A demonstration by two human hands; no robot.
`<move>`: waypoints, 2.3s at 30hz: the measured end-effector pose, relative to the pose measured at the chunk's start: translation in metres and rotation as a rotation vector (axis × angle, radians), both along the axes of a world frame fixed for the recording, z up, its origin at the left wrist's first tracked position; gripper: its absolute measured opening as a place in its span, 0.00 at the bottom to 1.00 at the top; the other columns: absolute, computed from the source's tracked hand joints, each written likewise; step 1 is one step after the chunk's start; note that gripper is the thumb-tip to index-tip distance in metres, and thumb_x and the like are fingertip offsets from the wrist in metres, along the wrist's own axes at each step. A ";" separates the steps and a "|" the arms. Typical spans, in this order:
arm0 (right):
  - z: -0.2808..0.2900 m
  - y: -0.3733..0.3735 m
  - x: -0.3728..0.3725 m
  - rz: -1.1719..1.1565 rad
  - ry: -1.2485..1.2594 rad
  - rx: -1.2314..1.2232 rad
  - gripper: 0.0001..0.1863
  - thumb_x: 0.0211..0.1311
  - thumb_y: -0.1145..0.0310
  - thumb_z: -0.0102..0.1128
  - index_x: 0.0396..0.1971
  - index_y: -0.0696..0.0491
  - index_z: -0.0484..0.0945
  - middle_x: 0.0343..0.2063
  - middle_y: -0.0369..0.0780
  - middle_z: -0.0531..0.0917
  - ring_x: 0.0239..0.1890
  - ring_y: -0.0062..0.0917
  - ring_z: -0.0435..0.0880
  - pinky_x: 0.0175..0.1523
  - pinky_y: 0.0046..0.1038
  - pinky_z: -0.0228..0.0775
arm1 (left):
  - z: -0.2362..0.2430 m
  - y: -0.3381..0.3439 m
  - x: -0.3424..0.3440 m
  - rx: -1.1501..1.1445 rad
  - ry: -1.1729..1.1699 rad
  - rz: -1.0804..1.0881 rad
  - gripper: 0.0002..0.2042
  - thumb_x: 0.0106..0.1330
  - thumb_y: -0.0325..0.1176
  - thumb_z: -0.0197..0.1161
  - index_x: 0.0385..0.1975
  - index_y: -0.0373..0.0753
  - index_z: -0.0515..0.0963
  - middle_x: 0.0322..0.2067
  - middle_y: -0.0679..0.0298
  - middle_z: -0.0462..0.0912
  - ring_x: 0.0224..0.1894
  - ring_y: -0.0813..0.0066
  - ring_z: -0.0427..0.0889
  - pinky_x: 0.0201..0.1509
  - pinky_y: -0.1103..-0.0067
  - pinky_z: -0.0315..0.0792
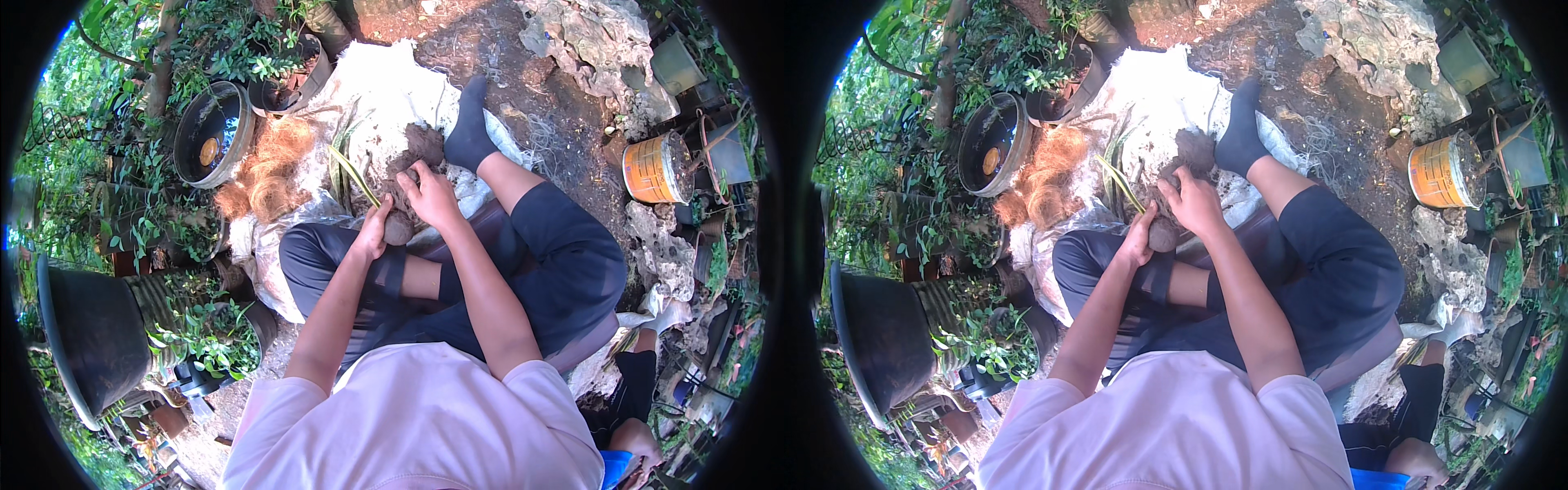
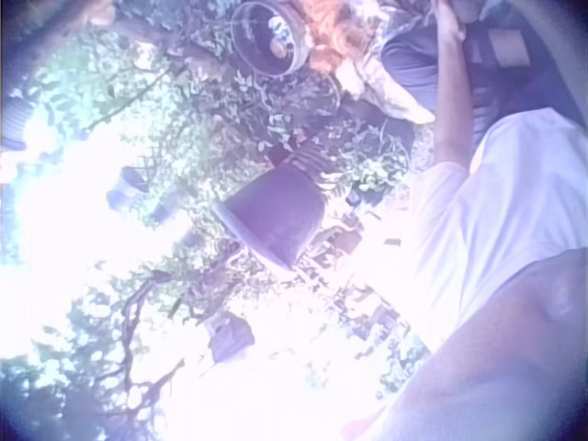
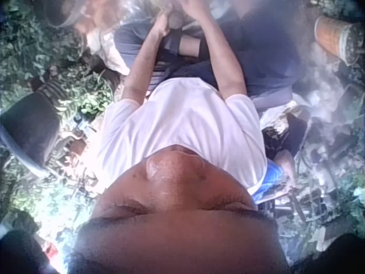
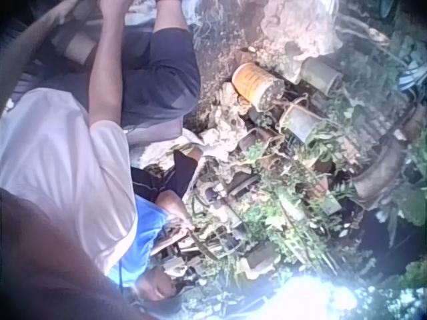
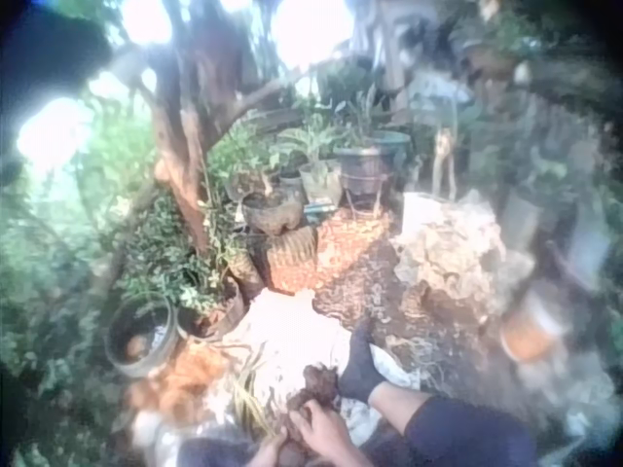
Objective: The person sits cross-legged on a white sheet and repeatedly wraps a long green plant leaf with a ball of dark soil. They add more soil from a nearby pile and press it around the leaf to form a compact bundle.
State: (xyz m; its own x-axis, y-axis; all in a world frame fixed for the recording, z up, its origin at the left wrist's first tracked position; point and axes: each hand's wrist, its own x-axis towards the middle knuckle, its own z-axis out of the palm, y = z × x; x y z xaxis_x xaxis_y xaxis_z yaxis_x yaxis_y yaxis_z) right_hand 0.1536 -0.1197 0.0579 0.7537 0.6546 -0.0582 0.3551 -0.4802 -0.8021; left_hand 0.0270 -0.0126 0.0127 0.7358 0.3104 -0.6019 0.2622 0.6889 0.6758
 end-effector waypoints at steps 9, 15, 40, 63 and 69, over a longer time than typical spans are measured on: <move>-0.029 0.002 0.000 0.014 0.238 0.008 0.33 0.73 0.43 0.37 0.55 0.58 0.74 0.44 0.57 0.82 0.50 0.54 0.79 0.55 0.45 0.70 | -0.008 -0.006 -0.004 0.119 0.018 -0.075 0.31 0.67 0.50 0.64 0.61 0.32 0.66 0.52 0.57 0.78 0.51 0.70 0.79 0.56 0.71 0.74; -0.029 0.000 0.001 -0.064 0.243 0.097 0.32 0.73 0.41 0.37 0.50 0.54 0.78 0.42 0.51 0.84 0.51 0.51 0.79 0.55 0.43 0.70 | -0.006 -0.006 -0.002 0.146 0.029 -0.087 0.28 0.67 0.45 0.66 0.58 0.32 0.68 0.49 0.59 0.79 0.49 0.72 0.79 0.55 0.73 0.73; -0.048 0.002 0.006 -0.066 -0.109 0.216 0.22 0.68 0.58 0.56 0.42 0.66 0.79 0.39 0.55 0.81 0.43 0.50 0.81 0.49 0.42 0.72 | -0.009 -0.014 0.003 0.428 0.009 0.007 0.23 0.68 0.38 0.65 0.57 0.33 0.70 0.49 0.61 0.80 0.48 0.75 0.78 0.55 0.76 0.71; -0.032 -0.003 0.020 -0.311 0.251 0.421 0.15 0.72 0.61 0.52 0.36 0.60 0.77 0.23 0.43 0.78 0.27 0.28 0.80 0.34 0.35 0.73 | -0.009 -0.009 0.006 0.362 0.139 0.086 0.22 0.68 0.46 0.64 0.51 0.35 0.73 0.42 0.63 0.80 0.45 0.75 0.77 0.51 0.76 0.71; -0.033 -0.012 0.041 -0.497 0.617 0.688 0.21 0.74 0.54 0.50 0.47 0.59 0.76 0.35 0.33 0.76 0.31 0.13 0.74 0.36 0.26 0.80 | -0.014 0.000 0.004 0.264 0.171 0.146 0.34 0.66 0.52 0.64 0.62 0.32 0.65 0.57 0.56 0.75 0.59 0.68 0.73 0.63 0.72 0.66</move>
